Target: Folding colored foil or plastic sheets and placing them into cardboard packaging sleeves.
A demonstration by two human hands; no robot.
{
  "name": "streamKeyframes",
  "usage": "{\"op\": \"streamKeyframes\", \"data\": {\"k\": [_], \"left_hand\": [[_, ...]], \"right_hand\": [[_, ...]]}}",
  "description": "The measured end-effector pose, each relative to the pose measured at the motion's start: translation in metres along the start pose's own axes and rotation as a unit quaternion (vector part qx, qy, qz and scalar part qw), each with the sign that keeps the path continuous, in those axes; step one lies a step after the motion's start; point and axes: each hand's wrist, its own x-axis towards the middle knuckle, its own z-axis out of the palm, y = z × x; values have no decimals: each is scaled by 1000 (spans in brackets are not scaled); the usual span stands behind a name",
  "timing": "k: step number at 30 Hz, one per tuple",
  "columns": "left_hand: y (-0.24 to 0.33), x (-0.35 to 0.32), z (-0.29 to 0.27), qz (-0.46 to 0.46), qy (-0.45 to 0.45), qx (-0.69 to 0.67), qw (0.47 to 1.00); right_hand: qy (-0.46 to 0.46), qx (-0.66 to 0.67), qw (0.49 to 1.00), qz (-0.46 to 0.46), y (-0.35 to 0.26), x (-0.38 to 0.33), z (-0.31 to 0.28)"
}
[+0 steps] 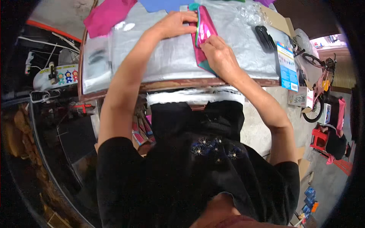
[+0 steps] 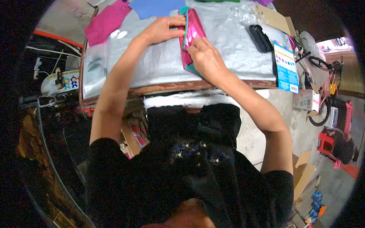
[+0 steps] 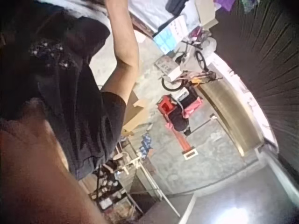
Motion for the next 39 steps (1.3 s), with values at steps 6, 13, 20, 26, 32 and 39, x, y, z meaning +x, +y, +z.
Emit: {"op": "streamKeyframes", "data": {"k": [6,13,20,26,32,39], "left_hand": [[-2,-5,7,-18,23,-41,999],[-13,-3,-12,9,177,212,961],[-43,-45,-45,-6,136,258,956],[-28,-79,-51,1,160,309,937],[37,-36,-4,76,138,136,978],[29,-32,17,89,135,130,978]], "right_hand": [[5,5,1000,-5,-10,0,-1],[2,15,1000,9,-7,0,1],[20,41,999,2,-4,2,3],[23,28,999,-4,-4,1,5],[33,21,999,-10,-4,1,3],[38,7,999,-30,-5,3,8]]}}
